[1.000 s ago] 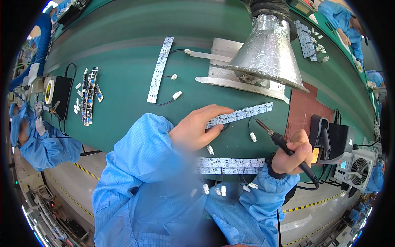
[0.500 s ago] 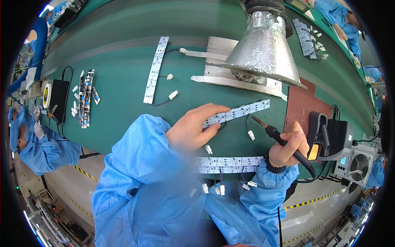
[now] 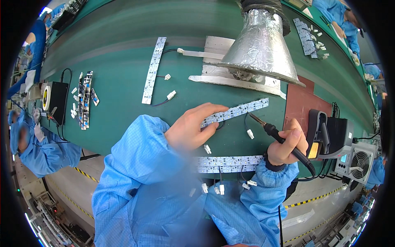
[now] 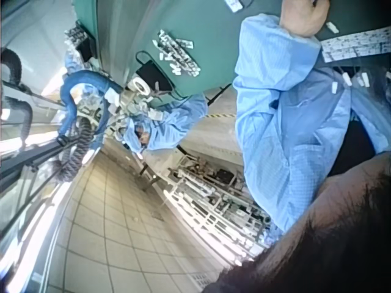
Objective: Soldering electrical components onto flexible LED strip circuit boards at a manual assembly station.
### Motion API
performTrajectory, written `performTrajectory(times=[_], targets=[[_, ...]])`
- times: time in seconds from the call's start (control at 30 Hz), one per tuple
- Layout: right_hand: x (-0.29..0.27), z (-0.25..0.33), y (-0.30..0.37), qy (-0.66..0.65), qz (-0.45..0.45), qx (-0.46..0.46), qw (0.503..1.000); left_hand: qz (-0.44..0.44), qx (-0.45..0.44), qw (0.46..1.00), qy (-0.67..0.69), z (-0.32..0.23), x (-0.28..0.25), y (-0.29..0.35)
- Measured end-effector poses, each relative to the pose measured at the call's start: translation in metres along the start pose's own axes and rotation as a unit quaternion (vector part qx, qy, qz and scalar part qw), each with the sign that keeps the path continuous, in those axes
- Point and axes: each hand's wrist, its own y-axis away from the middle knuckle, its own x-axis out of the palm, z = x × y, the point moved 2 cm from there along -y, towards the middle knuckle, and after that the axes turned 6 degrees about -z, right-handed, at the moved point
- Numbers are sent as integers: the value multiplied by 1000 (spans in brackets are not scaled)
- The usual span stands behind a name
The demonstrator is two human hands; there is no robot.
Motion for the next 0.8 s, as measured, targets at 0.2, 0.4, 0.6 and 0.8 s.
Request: performTrajectory(times=[0.2, 0.4, 0.6, 0.8], targets=[[-1, 1, -1, 6, 17, 11, 1000, 1, -1, 1000, -4, -1, 1, 1], [-18, -23, -6, -32, -164, 36, 985, -2, -11, 1000, -12, -8, -3, 2], [-21, -26, -13, 11, -168, 48, 984, -10, -18, 998, -53, -14, -12, 3], [-19, -32, -8, 49, -151, 97, 983, -24, -29, 997, -66, -13, -11, 4]])
